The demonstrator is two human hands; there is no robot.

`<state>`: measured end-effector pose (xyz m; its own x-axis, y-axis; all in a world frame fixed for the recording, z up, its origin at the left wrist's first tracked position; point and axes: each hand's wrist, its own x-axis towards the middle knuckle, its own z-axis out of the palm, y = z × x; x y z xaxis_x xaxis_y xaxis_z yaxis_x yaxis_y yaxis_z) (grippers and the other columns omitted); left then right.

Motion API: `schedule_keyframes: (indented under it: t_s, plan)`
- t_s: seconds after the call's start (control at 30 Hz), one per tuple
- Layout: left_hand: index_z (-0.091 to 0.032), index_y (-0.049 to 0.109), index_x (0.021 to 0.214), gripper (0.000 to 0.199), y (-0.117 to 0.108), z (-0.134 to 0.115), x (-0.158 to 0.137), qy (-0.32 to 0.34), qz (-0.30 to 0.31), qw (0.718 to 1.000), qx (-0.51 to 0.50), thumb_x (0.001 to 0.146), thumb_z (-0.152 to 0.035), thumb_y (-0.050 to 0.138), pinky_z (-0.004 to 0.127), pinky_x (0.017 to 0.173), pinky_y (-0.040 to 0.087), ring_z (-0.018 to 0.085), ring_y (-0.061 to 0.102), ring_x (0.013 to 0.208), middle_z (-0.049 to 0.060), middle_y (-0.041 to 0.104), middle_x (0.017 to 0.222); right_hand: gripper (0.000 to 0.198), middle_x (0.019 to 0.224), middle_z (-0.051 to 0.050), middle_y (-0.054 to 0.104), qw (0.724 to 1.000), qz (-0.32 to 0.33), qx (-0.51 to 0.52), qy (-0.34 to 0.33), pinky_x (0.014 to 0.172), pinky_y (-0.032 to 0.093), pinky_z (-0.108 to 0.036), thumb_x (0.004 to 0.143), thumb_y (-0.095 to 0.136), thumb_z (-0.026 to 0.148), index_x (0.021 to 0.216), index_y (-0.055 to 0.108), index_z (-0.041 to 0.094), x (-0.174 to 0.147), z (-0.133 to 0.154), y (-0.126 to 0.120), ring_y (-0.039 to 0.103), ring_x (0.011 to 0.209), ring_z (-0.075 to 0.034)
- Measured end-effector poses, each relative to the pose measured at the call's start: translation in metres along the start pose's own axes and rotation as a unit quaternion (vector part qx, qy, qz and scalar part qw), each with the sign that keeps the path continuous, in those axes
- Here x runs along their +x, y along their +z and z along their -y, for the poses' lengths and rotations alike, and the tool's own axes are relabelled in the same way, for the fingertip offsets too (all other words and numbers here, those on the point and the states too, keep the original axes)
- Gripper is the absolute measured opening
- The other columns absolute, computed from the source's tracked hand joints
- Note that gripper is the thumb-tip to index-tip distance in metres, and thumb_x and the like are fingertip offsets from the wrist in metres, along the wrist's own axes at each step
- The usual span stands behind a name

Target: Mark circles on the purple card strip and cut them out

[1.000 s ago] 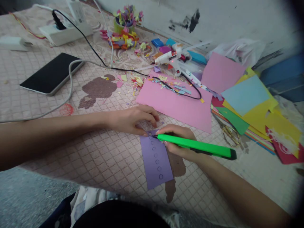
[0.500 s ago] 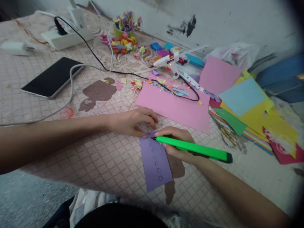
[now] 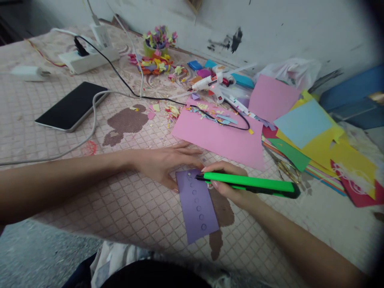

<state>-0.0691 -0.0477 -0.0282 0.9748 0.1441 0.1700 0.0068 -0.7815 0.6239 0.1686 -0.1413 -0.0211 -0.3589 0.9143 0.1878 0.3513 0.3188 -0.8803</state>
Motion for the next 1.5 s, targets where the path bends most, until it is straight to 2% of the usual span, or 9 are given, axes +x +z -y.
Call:
schedule_keyframes:
  t_s: [0.1, 0.27, 0.33, 0.53, 0.63, 0.97, 1.5]
  plan:
    - [-0.019, 0.044, 0.140, 0.073, 0.001, 0.000, 0.000, 0.007, -0.010, 1.000, 0.008, 0.076, -0.039, 0.074, 0.051, 0.115, 0.025, 0.034, 0.031, 0.143, 0.017, 0.046, 0.145, 0.019, 0.090, -0.004, 0.076, 1.000, -0.014, 0.002, 0.016, 0.067, 0.057, -0.025, 0.078, 0.061, 0.016, 0.095, 0.070, 0.020, -0.001, 0.004, 0.003, 0.071, 0.079, -0.016]
    - [-0.020, 0.035, 0.147, 0.079, 0.005, 0.001, 0.000, 0.008, 0.006, 1.000, 0.019, 0.079, -0.039, 0.072, 0.054, 0.118, 0.014, 0.034, 0.029, 0.144, 0.016, 0.043, 0.149, 0.018, 0.090, -0.004, 0.075, 0.999, -0.022, 0.017, 0.039, 0.065, 0.057, -0.026, 0.080, 0.061, 0.018, 0.096, 0.070, 0.021, -0.006, 0.007, 0.008, 0.070, 0.077, -0.016]
    - [-0.018, 0.035, 0.147, 0.079, 0.007, 0.001, 0.000, 0.006, 0.004, 1.000, 0.018, 0.080, -0.041, 0.070, 0.055, 0.118, 0.013, 0.034, 0.031, 0.143, 0.017, 0.044, 0.148, 0.019, 0.091, -0.003, 0.074, 0.999, -0.023, 0.016, 0.046, 0.066, 0.057, -0.026, 0.080, 0.061, 0.018, 0.097, 0.069, 0.021, -0.009, 0.008, 0.009, 0.070, 0.077, -0.016]
    - [-0.019, 0.039, 0.144, 0.081, 0.014, 0.001, 0.003, 0.007, -0.037, 0.999, 0.015, 0.077, -0.047, 0.074, 0.053, 0.115, 0.018, 0.033, 0.041, 0.136, 0.016, 0.052, 0.141, 0.021, 0.091, -0.003, 0.074, 0.997, -0.049, -0.006, 0.052, 0.064, 0.056, -0.024, 0.080, 0.061, 0.018, 0.099, 0.069, 0.022, -0.014, 0.013, 0.010, 0.069, 0.073, -0.014]
    - [-0.017, 0.041, 0.141, 0.081, 0.015, 0.001, 0.003, 0.008, -0.051, 0.999, 0.017, 0.075, -0.049, 0.075, 0.052, 0.113, 0.021, 0.034, 0.043, 0.133, 0.018, 0.054, 0.137, 0.021, 0.091, -0.003, 0.075, 0.996, -0.065, -0.042, 0.043, 0.068, 0.056, -0.026, 0.078, 0.061, 0.017, 0.097, 0.070, 0.021, -0.013, 0.015, 0.011, 0.070, 0.077, -0.016]
    - [-0.020, 0.045, 0.138, 0.068, 0.008, 0.001, 0.003, 0.028, -0.041, 0.999, -0.004, 0.078, -0.039, 0.072, 0.048, 0.113, 0.025, 0.031, 0.044, 0.132, 0.015, 0.055, 0.137, 0.022, 0.089, -0.001, 0.076, 0.996, -0.066, -0.067, -0.009, 0.069, 0.057, -0.026, 0.077, 0.061, 0.015, 0.095, 0.070, 0.023, -0.009, 0.007, 0.018, 0.071, 0.078, -0.015]
    - [-0.021, 0.044, 0.140, 0.072, 0.009, 0.002, 0.002, 0.017, -0.043, 0.999, -0.011, 0.077, -0.035, 0.074, 0.048, 0.115, 0.023, 0.030, 0.044, 0.134, 0.014, 0.054, 0.139, 0.027, 0.093, 0.000, 0.075, 0.997, -0.037, -0.067, 0.001, 0.074, 0.057, -0.027, 0.077, 0.060, 0.011, 0.098, 0.069, 0.025, -0.010, -0.001, 0.018, 0.070, 0.083, -0.015]
